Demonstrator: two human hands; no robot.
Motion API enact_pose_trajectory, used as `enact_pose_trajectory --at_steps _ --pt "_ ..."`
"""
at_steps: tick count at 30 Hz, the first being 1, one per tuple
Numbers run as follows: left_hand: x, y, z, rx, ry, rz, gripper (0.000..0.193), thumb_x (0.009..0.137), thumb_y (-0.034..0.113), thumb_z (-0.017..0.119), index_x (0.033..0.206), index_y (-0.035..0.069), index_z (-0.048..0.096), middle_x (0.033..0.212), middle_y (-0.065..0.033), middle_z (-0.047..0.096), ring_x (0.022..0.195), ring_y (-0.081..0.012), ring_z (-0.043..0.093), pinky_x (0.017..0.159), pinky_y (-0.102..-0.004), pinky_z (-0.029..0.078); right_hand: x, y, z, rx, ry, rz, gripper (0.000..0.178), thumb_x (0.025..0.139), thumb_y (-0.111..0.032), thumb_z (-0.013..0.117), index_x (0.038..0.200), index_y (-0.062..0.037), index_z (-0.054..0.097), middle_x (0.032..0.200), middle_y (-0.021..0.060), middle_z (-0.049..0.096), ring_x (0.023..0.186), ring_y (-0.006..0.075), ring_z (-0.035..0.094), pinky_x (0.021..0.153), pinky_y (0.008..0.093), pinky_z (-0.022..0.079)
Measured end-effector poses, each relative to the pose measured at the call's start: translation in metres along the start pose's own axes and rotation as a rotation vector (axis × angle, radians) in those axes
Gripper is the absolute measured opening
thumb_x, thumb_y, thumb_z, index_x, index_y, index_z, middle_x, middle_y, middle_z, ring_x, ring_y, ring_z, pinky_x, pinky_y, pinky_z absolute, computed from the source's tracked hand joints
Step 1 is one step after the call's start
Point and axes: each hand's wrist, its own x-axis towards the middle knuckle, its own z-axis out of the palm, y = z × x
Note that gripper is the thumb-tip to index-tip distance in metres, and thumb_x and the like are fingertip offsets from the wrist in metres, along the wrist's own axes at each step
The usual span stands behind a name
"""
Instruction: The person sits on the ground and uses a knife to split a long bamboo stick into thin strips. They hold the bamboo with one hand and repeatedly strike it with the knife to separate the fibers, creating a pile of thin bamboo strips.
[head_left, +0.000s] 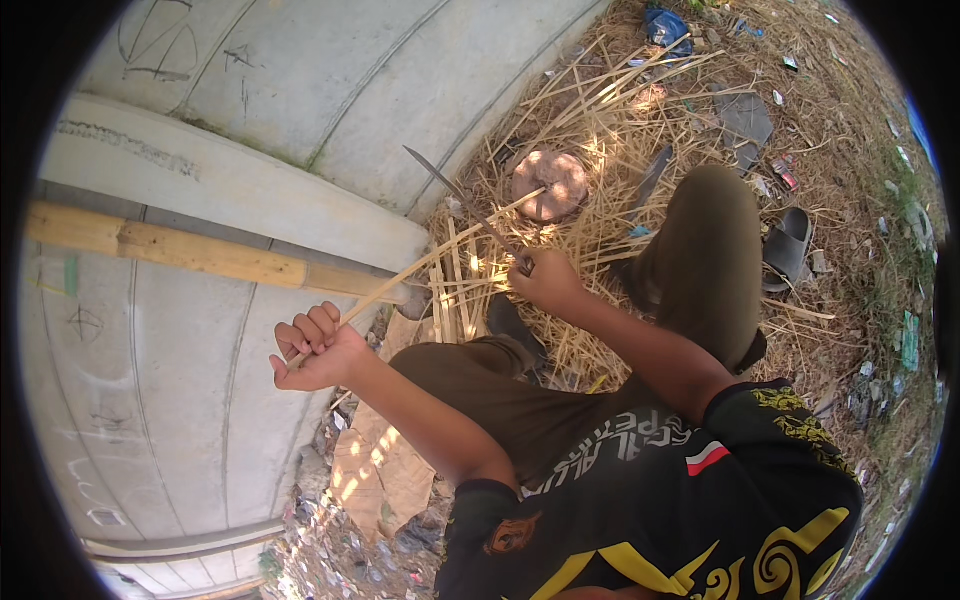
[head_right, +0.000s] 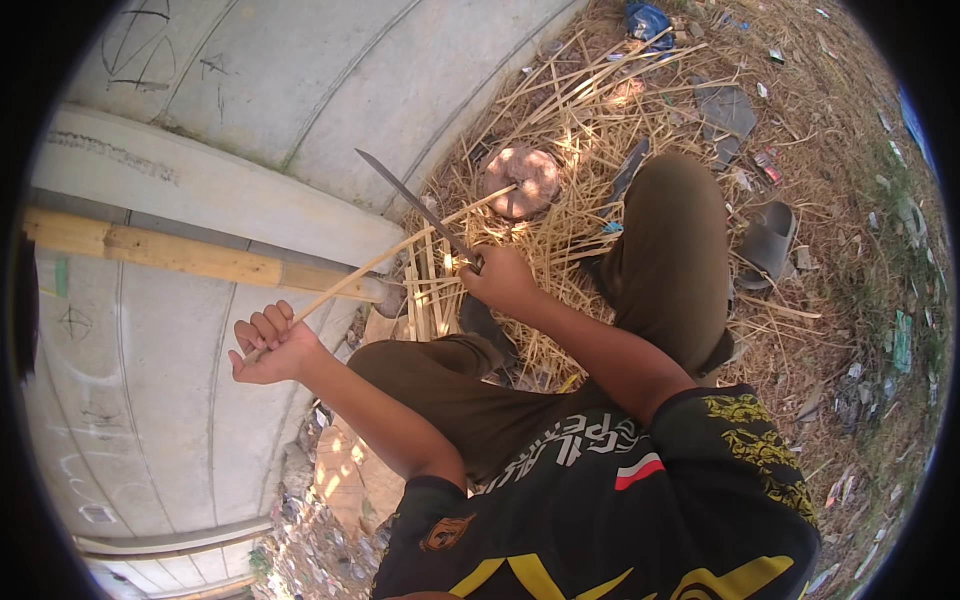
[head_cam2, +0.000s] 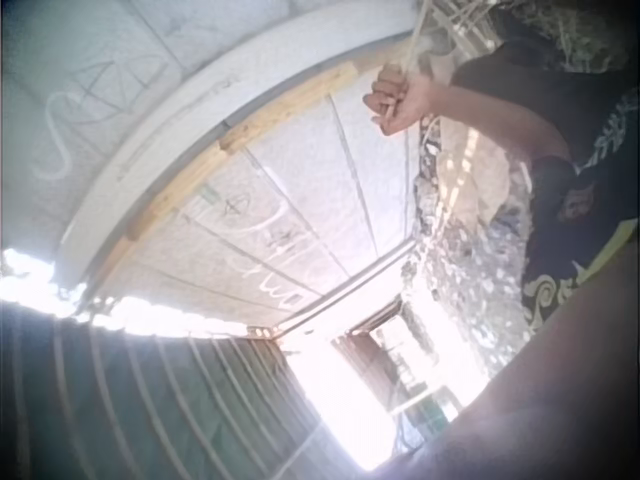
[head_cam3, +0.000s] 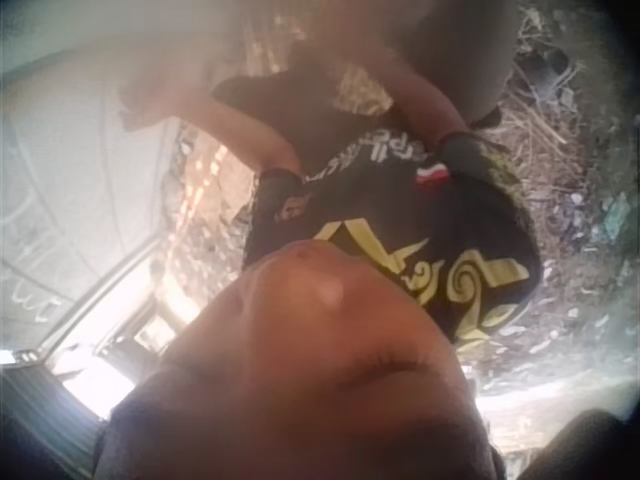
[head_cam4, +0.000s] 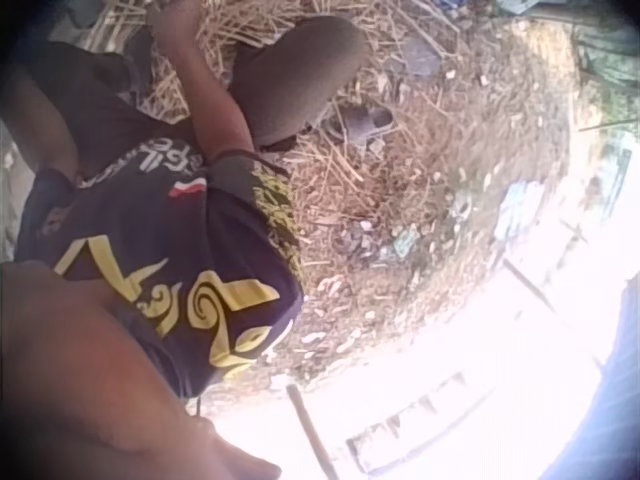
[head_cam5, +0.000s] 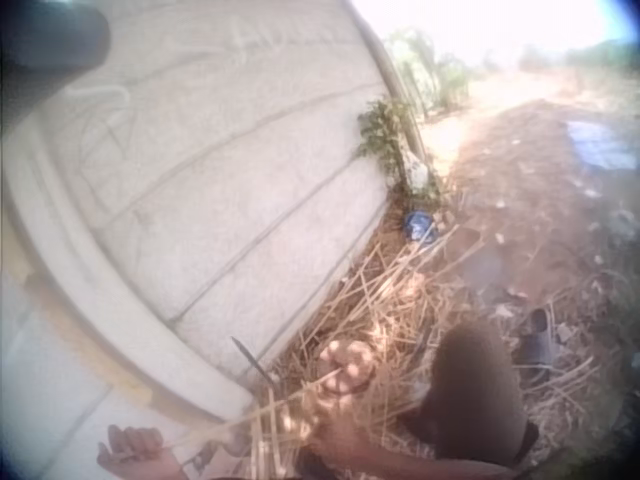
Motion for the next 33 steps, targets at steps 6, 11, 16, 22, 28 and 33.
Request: enact_pose_trajectory --at_steps 6,11,16,22,28,33 --pt "-0.002 -0.006 0.010 0.046 0.170 0.020 0.042 0.079 0.044 0.048 0.057 0.017 0.025 0.045 0.0017 0.018 0.042 -0.0118 0.012 0.048 -0.0293 0.014 0.000 0.057 0.010 0.021 0.000 -0.264 0.029 0.079 -0.025 0.064 0.090 0.0015 0.068 0.069 0.0209 0.064 0.065 0.0368 0.065 0.060 0.0459 0.049" --pt "-0.001 -0.003 0.014 0.086 0.270 0.033 0.041 0.080 0.043 0.046 0.056 0.018 0.023 0.045 0.0015 0.017 0.042 -0.0122 0.012 0.048 -0.0290 0.015 0.006 0.104 0.022 -0.202 -0.036 0.443 0.043 0.077 -0.036 0.063 0.090 0.0051 0.069 0.079 0.0224 0.068 0.072 0.0367 0.068 0.066 0.0448 0.052" --pt "0.002 0.002 0.009 0.064 0.269 0.038 0.041 0.081 0.043 0.044 0.057 0.018 0.023 0.045 0.0013 0.015 0.042 -0.0124 0.012 0.049 -0.0291 0.016 -0.007 0.046 0.022 -0.133 -0.068 0.202 0.037 0.079 -0.032 0.063 0.092 0.0013 0.070 0.073 0.0192 0.067 0.069 0.0338 0.068 0.063 0.0448 0.052" --pt "0.002 -0.001 0.006 0.064 0.261 0.043 0.042 0.082 0.044 0.044 0.057 0.018 0.024 0.045 0.0014 0.015 0.042 -0.0127 0.013 0.050 -0.0293 0.019 -0.006 0.037 0.004 -0.164 0.000 -0.360 0.035 0.080 -0.030 0.064 0.096 0.0001 0.070 0.071 0.0171 0.067 0.061 0.0323 0.066 0.060 0.0422 0.052" --pt "-0.001 0.001 0.002 0.063 0.260 0.024 0.041 0.082 0.044 0.045 0.057 0.018 0.026 0.045 0.0014 0.017 0.042 -0.0126 0.014 0.049 -0.0295 0.018 0.021 0.091 0.008 -0.262 -0.127 0.436 0.037 0.078 -0.028 0.066 0.101 0.0006 0.069 0.078 0.0176 0.070 0.070 0.0308 0.070 0.066 0.0413 0.055" --pt "0.001 -0.001 0.002 0.035 0.216 0.042 0.042 0.082 0.044 0.046 0.058 0.017 0.026 0.045 0.0018 0.017 0.042 -0.0114 0.013 0.048 -0.0285 0.015 0.007 0.034 0.004 -0.268 -0.119 0.214 0.033 0.077 -0.029 0.067 0.094 -0.0001 0.068 0.077 0.0173 0.069 0.071 0.0307 0.069 0.067 0.0419 0.055"
